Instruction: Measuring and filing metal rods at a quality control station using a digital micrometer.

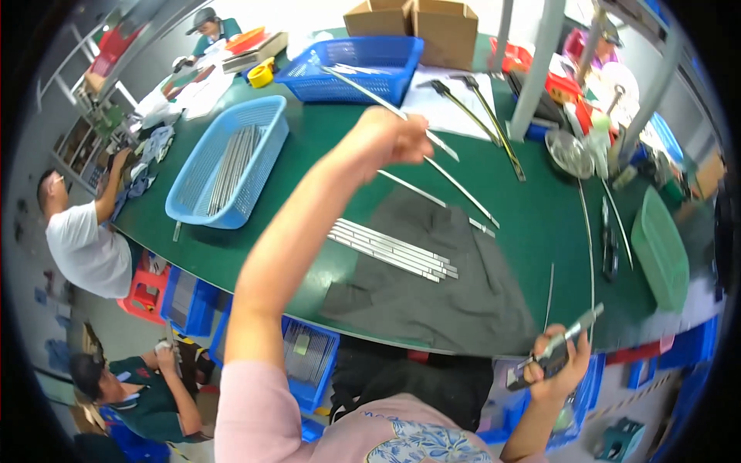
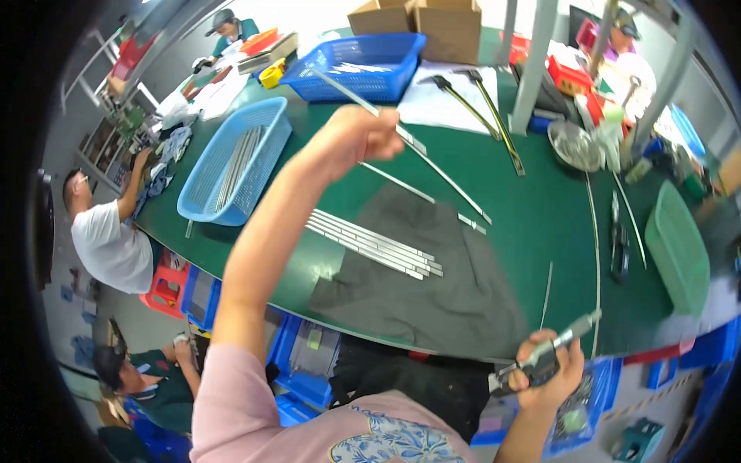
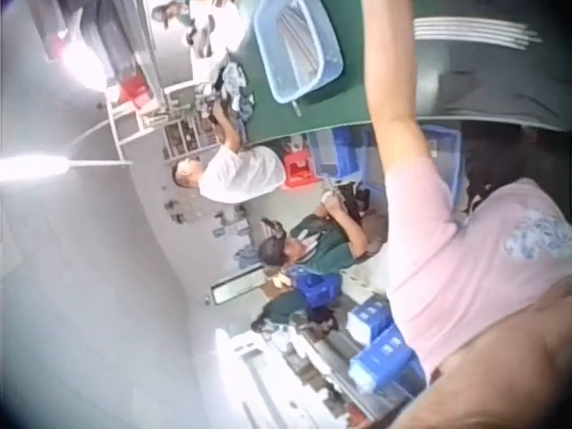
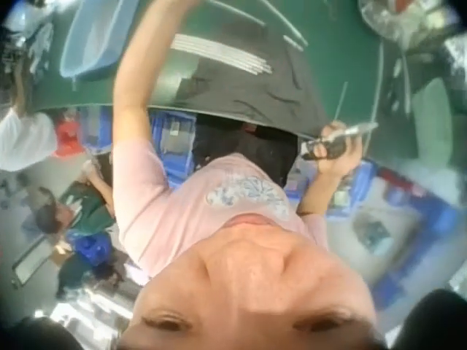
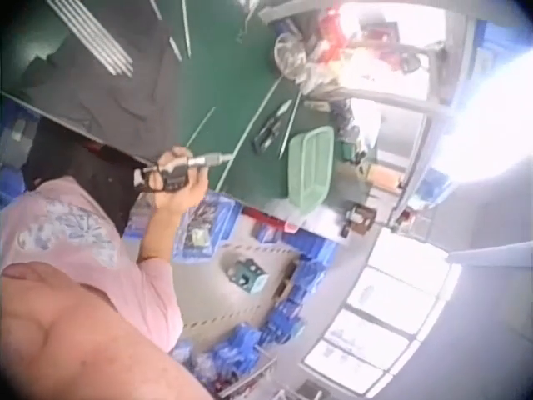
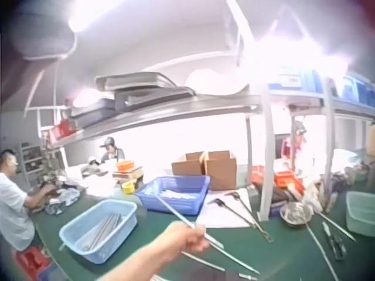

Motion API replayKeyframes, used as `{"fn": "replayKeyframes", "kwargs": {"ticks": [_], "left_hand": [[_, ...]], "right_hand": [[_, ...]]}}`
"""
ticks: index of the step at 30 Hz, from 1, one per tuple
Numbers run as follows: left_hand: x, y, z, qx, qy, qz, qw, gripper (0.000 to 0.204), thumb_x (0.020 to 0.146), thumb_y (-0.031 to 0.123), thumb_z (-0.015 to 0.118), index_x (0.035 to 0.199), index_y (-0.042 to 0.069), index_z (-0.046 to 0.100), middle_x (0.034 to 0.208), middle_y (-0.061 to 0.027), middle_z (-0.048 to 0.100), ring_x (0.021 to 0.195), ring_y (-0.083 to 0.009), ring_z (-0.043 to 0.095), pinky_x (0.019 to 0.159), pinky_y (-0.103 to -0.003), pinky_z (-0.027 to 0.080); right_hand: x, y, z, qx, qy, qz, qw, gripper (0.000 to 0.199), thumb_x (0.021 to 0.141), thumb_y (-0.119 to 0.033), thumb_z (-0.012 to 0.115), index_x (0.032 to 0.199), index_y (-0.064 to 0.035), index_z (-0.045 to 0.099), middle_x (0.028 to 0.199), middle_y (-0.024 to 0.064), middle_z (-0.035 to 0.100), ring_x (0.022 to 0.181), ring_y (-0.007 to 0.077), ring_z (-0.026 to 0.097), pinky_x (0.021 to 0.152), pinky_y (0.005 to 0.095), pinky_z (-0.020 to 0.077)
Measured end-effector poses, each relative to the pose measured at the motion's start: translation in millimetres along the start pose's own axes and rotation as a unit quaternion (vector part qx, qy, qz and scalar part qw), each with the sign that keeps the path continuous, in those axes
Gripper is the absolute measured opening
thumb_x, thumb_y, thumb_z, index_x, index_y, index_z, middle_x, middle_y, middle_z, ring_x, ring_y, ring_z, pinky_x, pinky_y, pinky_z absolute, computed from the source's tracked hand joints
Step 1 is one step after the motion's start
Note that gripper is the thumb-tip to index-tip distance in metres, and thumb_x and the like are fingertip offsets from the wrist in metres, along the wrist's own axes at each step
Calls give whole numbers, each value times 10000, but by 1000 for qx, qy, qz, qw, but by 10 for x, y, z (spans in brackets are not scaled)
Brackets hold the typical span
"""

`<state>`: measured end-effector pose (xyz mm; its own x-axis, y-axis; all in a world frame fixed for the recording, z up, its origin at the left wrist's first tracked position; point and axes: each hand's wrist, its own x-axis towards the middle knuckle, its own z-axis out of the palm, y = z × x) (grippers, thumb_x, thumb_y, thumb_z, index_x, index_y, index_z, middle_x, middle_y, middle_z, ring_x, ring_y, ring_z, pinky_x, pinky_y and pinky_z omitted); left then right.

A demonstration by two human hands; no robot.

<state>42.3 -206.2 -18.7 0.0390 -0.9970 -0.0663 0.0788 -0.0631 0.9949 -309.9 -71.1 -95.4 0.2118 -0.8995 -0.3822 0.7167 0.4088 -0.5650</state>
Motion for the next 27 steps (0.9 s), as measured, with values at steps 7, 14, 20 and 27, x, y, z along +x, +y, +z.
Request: {"fn": "replayKeyframes", "kwargs": {"ticks": [7,14,20,27], "left_hand": [[1597,179,-1077,-87,277,-96,952,113,808,96,538,821,-16,545,684,-107,595,562,-147,590,447,-234,507],[2031,0,-1154,37,411,-77,907,261,827,192,477,865,-63,520,640,-156,603,474,-208,581,388,-272,476],[1659,-81,-937,561,304,155,754,191,713,149,464,745,20,601,661,-139,607,543,-282,565,547,-390,461],[908,-809,74,735,-238,391,500,109,679,111,519,765,46,528,765,-65,502,754,-207,540,573,-313,480]], "right_hand": [[36,-143,-286,-22,107,-109,988,509,826,-489,324,923,-10,464,610,132,503,300,177,363,268,278,279],[134,-323,-310,11,63,-135,989,427,800,-385,414,958,8,471,727,154,524,391,186,426,323,273,330],[303,-304,-384,34,-20,-149,988,495,826,-419,360,1008,40,397,753,221,512,377,226,441,316,313,364],[319,-247,-338,15,-73,-126,989,470,824,-381,369,1039,37,372,772,212,515,398,232,464,318,292,371]]}}
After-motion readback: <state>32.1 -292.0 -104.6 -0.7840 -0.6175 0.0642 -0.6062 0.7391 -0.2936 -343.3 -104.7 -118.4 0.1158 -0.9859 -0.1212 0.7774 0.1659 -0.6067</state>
